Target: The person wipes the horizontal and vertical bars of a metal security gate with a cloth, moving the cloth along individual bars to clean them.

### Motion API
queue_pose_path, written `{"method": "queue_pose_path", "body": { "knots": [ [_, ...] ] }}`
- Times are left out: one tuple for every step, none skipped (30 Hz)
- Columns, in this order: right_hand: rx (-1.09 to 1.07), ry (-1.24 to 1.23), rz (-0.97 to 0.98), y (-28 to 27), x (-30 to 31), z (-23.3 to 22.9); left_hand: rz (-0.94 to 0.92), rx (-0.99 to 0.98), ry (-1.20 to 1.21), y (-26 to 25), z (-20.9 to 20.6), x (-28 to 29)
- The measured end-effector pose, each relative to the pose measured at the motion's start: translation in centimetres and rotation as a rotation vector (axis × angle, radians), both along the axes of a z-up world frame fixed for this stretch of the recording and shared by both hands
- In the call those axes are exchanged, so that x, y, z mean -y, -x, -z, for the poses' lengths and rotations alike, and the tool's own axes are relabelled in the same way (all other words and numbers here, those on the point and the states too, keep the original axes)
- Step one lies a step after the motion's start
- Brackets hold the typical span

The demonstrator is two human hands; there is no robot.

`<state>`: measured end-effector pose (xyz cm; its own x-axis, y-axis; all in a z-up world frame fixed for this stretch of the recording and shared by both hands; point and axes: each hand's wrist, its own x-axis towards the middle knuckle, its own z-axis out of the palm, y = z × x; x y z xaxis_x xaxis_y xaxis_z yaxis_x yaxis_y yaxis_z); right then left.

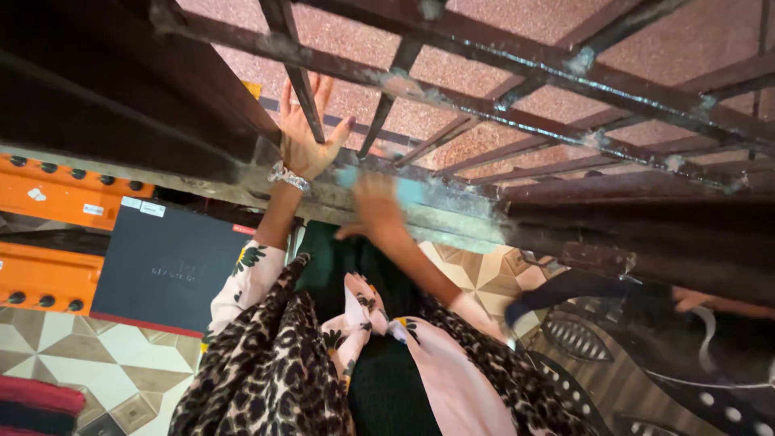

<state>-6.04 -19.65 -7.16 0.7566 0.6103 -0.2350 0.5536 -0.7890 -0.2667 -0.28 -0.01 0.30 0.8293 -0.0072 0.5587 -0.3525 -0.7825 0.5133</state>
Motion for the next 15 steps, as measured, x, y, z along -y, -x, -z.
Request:
{"method": "queue_pose_path", "body": {
  "knots": [
    [0.043,-0.057,-0.042,-0.3,-2.4,0.7,0.002,-0.008,0.017,-0.1,-0.3,0.0],
    [0.083,-0.103,-0.073,-0.5,-4.5,1.4,-0.014,-0.006,0.022,0.0,-0.6,0.3],
    [0.111,-0.14,-0.1,-0.6,-6.5,2.0,-0.029,-0.003,0.025,0.1,-0.8,0.4],
    [0.169,-0.151,-0.131,-0.6,-8.2,2.5,-0.045,0.001,0.029,0.2,-1.1,0.6],
    [0.251,-0.154,-0.16,-0.7,-9.4,2.9,-0.051,0.01,0.033,0.2,-1.2,0.7],
    [0.36,-0.146,-0.183,-0.7,-9.7,3.0,-0.058,0.019,0.037,0.2,-1.2,0.8],
    [0.299,-0.171,-0.179,-0.9,-9.6,2.8,-0.061,0.029,0.043,0.2,-1.2,0.9],
    [0.239,-0.198,-0.177,-1.1,-8.8,2.3,-0.063,0.011,0.07,0.3,-1.1,1.0],
    [0.036,-0.257,-0.16,-1.2,-7.8,1.6,-0.062,-0.009,0.099,0.4,-0.9,1.2],
    [0.038,-0.216,-0.176,-1.2,-6.9,0.8,-0.062,-0.03,0.127,0.5,-0.6,1.3],
    [0.039,-0.174,-0.191,-1.2,-6.1,0.0,-0.07,-0.055,0.156,0.5,-0.3,1.5],
    [0.039,-0.133,-0.206,-1.2,-5.1,-0.7,-0.078,-0.08,0.184,0.4,-0.1,1.7],
    [0.137,-0.174,-0.185,-1.0,-4.1,-1.3,-0.083,-0.104,0.208,0.2,0.2,1.8],
    [0.236,-0.214,-0.164,-0.6,-2.9,-1.7,-0.088,-0.055,0.168,0.2,0.4,1.9],
    [0.338,-0.252,-0.146,-0.2,-1.7,-2.1,-0.095,-0.001,0.129,0.2,0.7,1.9]
  ]
}}
